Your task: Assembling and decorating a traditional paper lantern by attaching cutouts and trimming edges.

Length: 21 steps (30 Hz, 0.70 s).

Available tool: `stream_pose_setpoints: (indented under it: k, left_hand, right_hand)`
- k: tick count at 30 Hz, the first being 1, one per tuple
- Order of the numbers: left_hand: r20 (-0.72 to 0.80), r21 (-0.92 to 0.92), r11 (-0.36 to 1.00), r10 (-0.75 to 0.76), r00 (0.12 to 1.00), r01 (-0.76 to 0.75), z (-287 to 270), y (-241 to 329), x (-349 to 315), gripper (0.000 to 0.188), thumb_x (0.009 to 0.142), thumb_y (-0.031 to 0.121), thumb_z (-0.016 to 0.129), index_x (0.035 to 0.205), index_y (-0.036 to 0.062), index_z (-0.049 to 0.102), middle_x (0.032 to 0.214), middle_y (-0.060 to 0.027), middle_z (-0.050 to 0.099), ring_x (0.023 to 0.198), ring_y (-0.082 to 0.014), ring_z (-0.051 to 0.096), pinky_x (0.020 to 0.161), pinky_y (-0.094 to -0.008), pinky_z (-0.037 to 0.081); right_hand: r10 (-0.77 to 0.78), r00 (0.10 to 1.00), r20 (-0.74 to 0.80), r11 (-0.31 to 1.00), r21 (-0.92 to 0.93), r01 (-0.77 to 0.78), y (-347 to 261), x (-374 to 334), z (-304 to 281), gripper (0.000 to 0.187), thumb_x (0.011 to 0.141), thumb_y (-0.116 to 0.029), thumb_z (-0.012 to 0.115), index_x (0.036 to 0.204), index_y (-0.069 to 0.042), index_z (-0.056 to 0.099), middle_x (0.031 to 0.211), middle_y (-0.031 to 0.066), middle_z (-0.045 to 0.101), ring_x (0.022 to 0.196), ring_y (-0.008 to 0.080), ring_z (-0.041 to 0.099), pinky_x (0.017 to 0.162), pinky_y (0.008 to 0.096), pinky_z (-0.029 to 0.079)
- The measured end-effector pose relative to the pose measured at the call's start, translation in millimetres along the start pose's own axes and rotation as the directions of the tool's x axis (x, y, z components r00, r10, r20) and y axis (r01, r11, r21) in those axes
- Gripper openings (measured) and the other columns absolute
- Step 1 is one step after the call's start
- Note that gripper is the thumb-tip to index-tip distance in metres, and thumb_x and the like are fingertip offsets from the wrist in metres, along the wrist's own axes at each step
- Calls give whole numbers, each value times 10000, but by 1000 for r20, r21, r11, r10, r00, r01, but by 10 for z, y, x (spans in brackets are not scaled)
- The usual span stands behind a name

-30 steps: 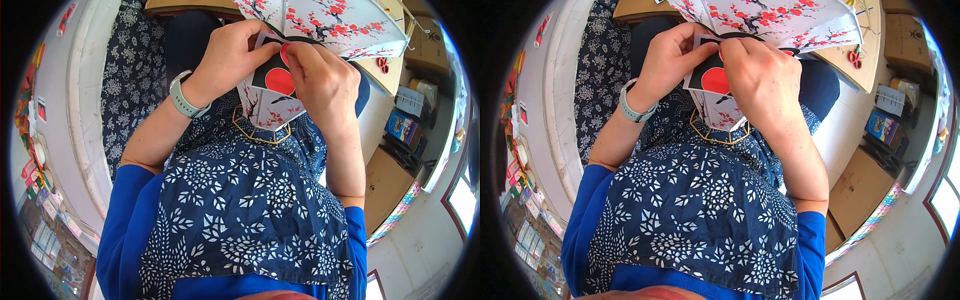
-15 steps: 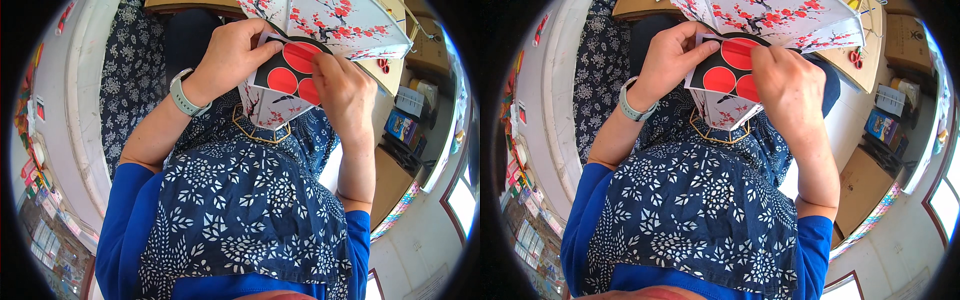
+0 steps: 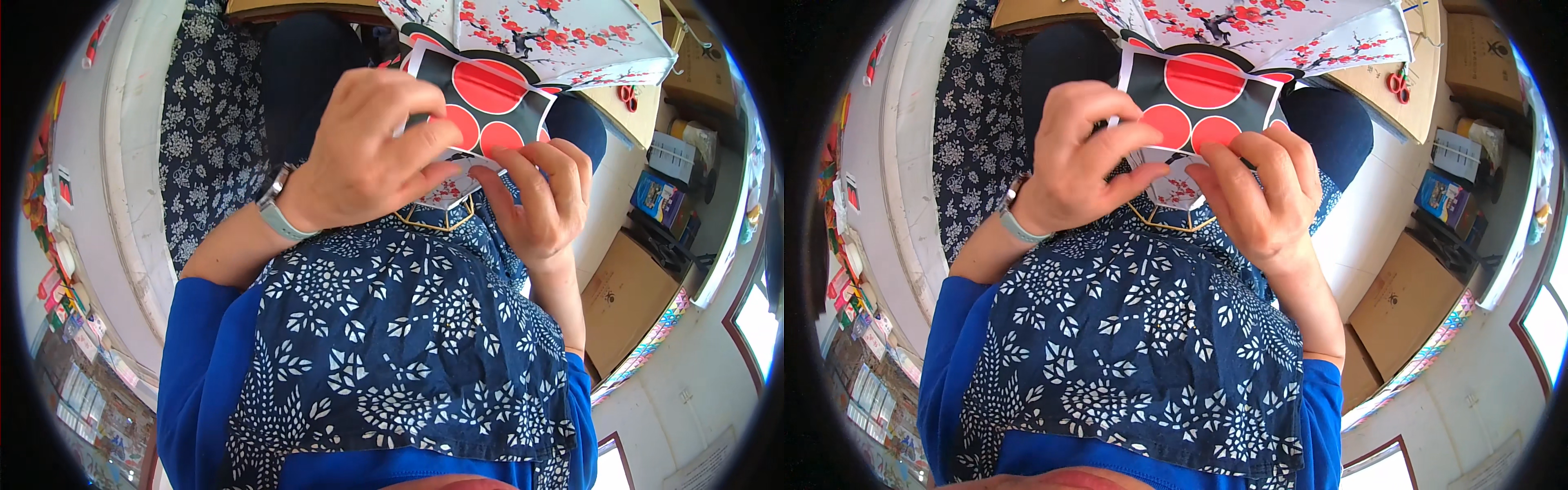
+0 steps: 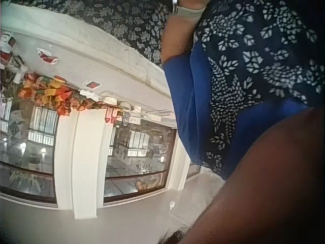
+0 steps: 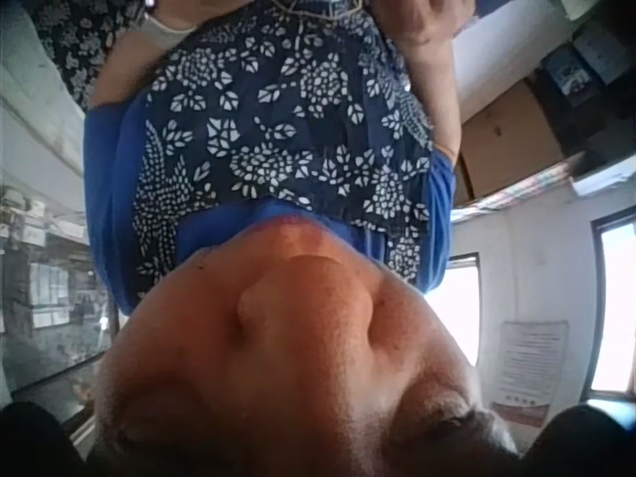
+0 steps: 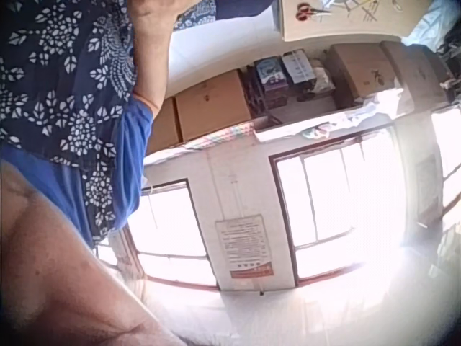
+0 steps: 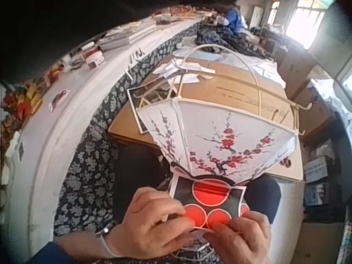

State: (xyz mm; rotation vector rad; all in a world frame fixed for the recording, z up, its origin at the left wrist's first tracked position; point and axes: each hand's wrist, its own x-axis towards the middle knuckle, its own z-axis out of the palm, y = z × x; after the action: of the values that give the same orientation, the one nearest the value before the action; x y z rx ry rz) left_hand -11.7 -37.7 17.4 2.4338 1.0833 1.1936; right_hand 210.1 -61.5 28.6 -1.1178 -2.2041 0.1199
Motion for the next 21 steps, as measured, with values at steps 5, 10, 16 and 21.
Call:
stream_pose_setpoints:
  k: [5, 10, 16, 21]
  left_hand:
    - [5, 86, 989, 120, 993, -120, 123, -5, -93, 351, 620, 136, 834, 942, 98, 700, 945, -15, 584, 846, -228, 570, 775, -380, 450]
    - [-1, 117, 973, 199, 980, -198, 113, -19, -119, 338, 611, 134, 834, 924, 100, 712, 931, -10, 578, 829, -211, 562, 760, -367, 434]
    - [4, 74, 983, 170, 985, -170, 139, -30, -198, 334, 614, 106, 837, 924, 92, 712, 918, -8, 572, 823, -209, 558, 753, -367, 435]
    - [-41, -66, 998, 17, 999, -20, 80, -25, -266, 355, 613, 40, 841, 924, 62, 671, 939, -46, 577, 840, -229, 566, 746, -366, 459]
  right_hand:
    - [-66, 994, -92, 992, -117, 55, 17, -51, 100, 350, 586, -23, 853, 907, -73, 723, 873, 41, 621, 836, 254, 596, 695, 335, 495]
    - [-131, 985, -111, 987, -112, 118, 70, -83, 116, 351, 513, -89, 770, 861, -79, 726, 855, 30, 606, 824, 215, 587, 700, 324, 490]
    - [-56, 997, -61, 997, 51, 59, 41, 37, 93, 255, 601, -51, 763, 848, -61, 706, 826, 42, 612, 793, 226, 583, 672, 340, 481]
    - [76, 992, 104, 956, 276, -102, -4, 363, 81, 139, 705, -32, 734, 827, -60, 674, 813, 70, 611, 787, 267, 585, 666, 357, 485]
